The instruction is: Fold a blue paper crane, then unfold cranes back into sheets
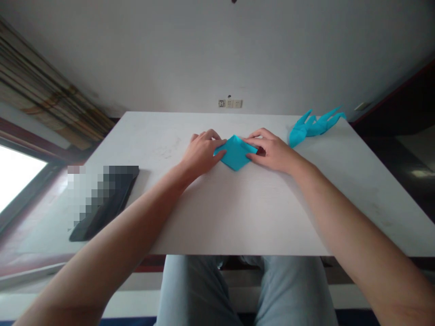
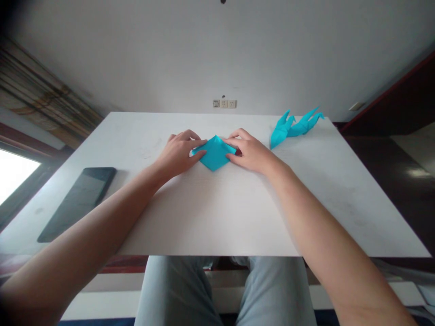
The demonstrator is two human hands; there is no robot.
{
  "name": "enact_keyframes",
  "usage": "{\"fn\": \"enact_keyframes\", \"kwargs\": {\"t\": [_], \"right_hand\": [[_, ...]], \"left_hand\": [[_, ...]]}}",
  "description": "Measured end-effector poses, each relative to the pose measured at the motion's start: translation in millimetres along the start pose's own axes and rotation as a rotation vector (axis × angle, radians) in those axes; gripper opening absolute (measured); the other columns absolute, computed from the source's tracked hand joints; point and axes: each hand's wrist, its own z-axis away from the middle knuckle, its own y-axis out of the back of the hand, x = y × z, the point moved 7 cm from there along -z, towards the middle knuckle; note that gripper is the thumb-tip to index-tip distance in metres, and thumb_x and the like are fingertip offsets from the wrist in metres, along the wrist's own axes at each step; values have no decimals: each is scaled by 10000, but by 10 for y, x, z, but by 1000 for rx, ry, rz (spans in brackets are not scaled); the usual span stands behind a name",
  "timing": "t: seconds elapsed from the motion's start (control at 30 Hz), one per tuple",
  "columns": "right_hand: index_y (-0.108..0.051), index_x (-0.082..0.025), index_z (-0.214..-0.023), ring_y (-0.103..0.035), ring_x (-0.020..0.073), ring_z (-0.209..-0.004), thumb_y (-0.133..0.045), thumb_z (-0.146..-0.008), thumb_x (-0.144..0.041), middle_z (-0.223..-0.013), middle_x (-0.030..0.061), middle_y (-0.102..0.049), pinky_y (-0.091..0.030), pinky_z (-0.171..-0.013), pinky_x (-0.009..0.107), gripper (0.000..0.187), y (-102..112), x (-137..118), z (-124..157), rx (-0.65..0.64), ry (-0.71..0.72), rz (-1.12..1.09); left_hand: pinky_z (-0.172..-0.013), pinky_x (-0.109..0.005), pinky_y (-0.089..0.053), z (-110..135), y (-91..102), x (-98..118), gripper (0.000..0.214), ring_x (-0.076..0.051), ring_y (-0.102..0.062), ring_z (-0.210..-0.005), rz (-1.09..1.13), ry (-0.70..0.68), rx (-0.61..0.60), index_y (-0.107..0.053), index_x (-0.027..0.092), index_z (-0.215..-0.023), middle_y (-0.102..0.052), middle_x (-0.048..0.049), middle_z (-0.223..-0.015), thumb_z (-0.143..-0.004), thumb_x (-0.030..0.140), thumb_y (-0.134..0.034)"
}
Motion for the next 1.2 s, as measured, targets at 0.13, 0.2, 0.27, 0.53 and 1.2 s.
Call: {"fn": "enact_keyframes", "kwargs": {"t": [0.13, 0.2, 0.27, 0.53, 1.2], "right_hand": [[-838, -305, -1429, -690, 220, -860, -826, -959, -355, -1412, 122, -665, -647, -908, 480, 473, 20, 15, -2, 20, -2, -15], [-857, -291, -1336, -680, 226, -862, -868, -927, -392, -1372, 120, -670, -645, -883, 480, 421, 31, 61, -13, 46, -15, -37], [-863, -277, -1212, -664, 230, -863, -908, -895, -448, -1321, 115, -674, -641, -857, 477, 363, 34, 132, -28, 68, -36, -71], [-808, -259, -956, -669, 260, -929, -856, -917, -557, -1181, 105, -701, -612, -871, 479, 304, -11, 386, -79, 57, -127, -232], [-888, -310, -973, -697, 326, -1096, -968, -773, -657, -1292, 86, -683, -643, -1049, 559, 408, -19, 152, -15, -214, -145, -254]], "left_hand": [[-1201, -555, -428, 3, 34, 29, 366, -367, -720, -1288, 29, 23, 4, -811, 262, -1415, -752, -155, -1406, -1078, 341, -690], [-1199, -539, -435, 3, 35, 22, 366, -340, -746, -1231, 67, 53, 1, -773, 235, -1418, -777, -146, -1376, -1070, 329, -710], [-1180, -522, -456, 2, 21, -3, 403, -310, -762, -1157, 114, 86, -5, -716, 221, -1447, -805, -131, -1338, -1057, 324, -725], [-899, -384, -529, -30, -31, -107, 298, -241, -711, -938, 284, 127, -58, -771, 221, -1261, -823, -89, -1109, -1015, 360, -675], [-1147, -560, -376, -13, -23, 4, 510, -214, -590, -807, 253, 86, -300, -608, 225, -827, -614, 40, -714, -809, 674, -849]]}}
